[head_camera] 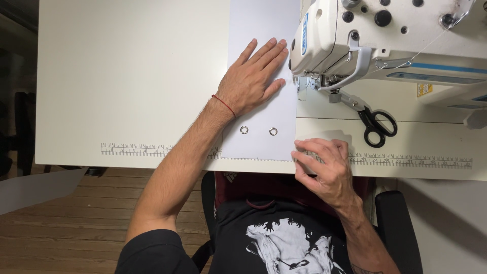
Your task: Cutting a piece of white leather material using scissors at a sewing station
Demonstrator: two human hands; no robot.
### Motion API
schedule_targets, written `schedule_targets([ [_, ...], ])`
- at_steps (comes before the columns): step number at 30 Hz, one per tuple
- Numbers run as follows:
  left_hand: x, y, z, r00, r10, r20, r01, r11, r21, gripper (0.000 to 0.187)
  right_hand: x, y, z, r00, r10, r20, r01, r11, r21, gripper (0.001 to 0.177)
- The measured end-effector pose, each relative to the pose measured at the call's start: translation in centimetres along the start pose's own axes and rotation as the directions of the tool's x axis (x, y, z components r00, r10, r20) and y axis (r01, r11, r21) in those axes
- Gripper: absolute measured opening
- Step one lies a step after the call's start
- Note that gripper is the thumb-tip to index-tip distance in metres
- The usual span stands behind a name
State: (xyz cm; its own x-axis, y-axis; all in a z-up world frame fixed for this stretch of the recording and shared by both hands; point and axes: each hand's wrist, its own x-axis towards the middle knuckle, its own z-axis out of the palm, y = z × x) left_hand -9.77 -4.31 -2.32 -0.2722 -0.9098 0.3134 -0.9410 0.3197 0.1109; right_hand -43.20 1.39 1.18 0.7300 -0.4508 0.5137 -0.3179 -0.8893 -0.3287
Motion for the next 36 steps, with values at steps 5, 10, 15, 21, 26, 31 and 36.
schedule_targets([
  [5,-0.1,0.1,-0.2,1.000,0.003,-0.016,-0.003,1.000,0.007,0.069,-1.0,0.4,0.2,0.999,-0.012,0.033,0.012,1.000,0.015,0.022],
  [10,0.0,0.0,-0.1,1.000,0.004,-0.029,-0.004,1.000,-0.002,0.068,-0.3,-0.1,0.0,1.000,-0.013,0.016,0.012,1.000,0.018,0.014],
  [15,0.0,0.0,0.1,1.000,0.003,-0.024,-0.002,1.000,0.020,0.068,-0.2,-0.2,0.0,1.000,-0.011,0.021,0.011,1.000,0.008,0.012],
  [21,0.0,0.0,0.2,1.000,0.004,-0.028,-0.003,1.000,0.013,0.069,-0.4,-0.2,0.1,1.000,-0.004,0.012,0.004,1.000,0.002,0.013],
  [26,0.1,0.0,-0.1,1.000,-0.005,0.005,0.005,1.000,0.011,0.070,-0.2,-0.3,0.0,1.000,-0.004,0.018,0.004,1.000,-0.004,0.013],
  [31,0.2,-0.1,-0.1,1.000,-0.012,0.017,0.012,1.000,0.015,0.071,-0.1,-0.4,0.0,1.000,-0.006,0.016,0.006,1.000,-0.008,0.012],
  [36,0.0,0.0,0.0,1.000,-0.018,0.006,0.018,1.000,0.012,0.070,-0.5,-0.2,0.2,1.000,-0.004,0.016,0.004,1.000,0.003,0.013],
])
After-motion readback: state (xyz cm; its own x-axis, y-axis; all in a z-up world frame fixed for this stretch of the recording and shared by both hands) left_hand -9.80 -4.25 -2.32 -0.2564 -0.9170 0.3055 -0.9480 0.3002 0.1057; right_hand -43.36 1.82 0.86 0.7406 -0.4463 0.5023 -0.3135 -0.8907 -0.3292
